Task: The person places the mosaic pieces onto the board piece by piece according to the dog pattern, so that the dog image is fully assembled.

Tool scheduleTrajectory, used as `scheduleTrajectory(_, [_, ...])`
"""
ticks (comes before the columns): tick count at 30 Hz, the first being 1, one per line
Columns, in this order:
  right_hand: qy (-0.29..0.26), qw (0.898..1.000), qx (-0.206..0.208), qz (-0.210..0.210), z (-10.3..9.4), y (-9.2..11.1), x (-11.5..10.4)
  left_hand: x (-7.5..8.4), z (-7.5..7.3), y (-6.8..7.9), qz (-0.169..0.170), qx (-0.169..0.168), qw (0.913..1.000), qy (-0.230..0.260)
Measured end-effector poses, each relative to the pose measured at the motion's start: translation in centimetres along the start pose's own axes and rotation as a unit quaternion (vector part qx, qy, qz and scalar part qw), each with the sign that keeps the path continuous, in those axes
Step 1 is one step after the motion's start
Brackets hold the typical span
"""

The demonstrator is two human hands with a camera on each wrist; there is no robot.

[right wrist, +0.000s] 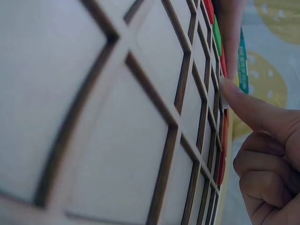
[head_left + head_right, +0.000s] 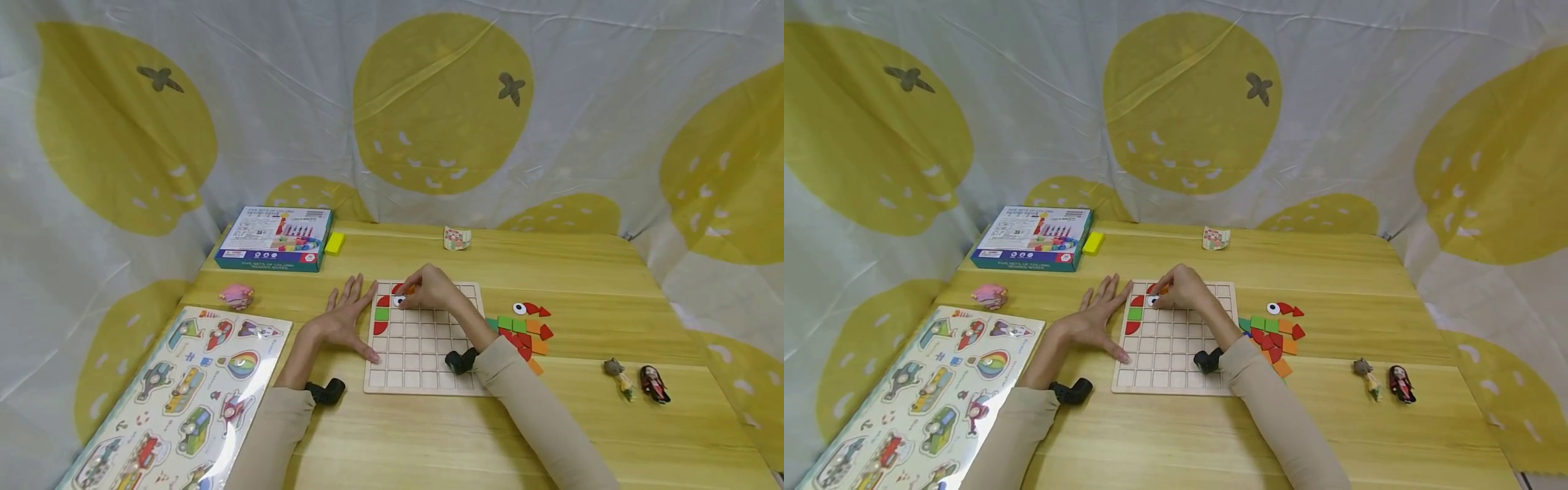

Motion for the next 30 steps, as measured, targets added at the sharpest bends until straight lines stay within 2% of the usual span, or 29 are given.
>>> scheduleTrajectory(7, [-0.020, 0.999, -0.025, -0.028, 0.3, -0.3, -0.2, 0.0, -0.1, 0.2, -0.006, -0.003, 1.0000, -0.007])
scheduleTrajectory(12, [-0.046, 0.998, -0.036, -0.025, 0.3, -0.5, 0.0, 0.1, 0.0, 0.0, -0.002, -0.003, 1.0000, -0.005])
scheduleTrajectory(16, [-0.055, 0.998, -0.024, -0.035, -1.5, 0.4, 0.0, 0.1, 0.0, -0.1, -0.001, -0.005, 1.0000, -0.004])
scheduleTrajectory(19, [-0.057, 0.998, 0.005, -0.032, -4.4, 2.4, 0.5, 0.1, 0.0, 0.1, -0.001, -0.003, 1.0000, -0.002])
scheduleTrajectory(22, [-0.051, 0.998, 0.030, 0.001, -7.6, 5.3, 2.5, 0.2, 0.0, 0.1, -0.001, 0.000, 1.0000, 0.000])
scheduleTrajectory(26, [-0.010, 0.997, 0.047, 0.061, -10.8, 9.6, 6.8, 0.3, 0.0, 0.2, -0.001, -0.001, 1.0000, 0.002])
scheduleTrajectory(30, [0.018, 0.988, 0.087, 0.130, -13.4, 13.1, 11.3, 0.5, 0.0, 0.0, 0.003, 0.000, 1.0000, 0.000])
Point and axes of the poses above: each hand's wrist, its own y-axis away from the middle knuckle, its own z-axis out of the palm, x = y × z, the point moved 6 cm from there along -y, towards the middle knuckle, and after that the axes turned 1 degree about z, right-handed, at the moved point
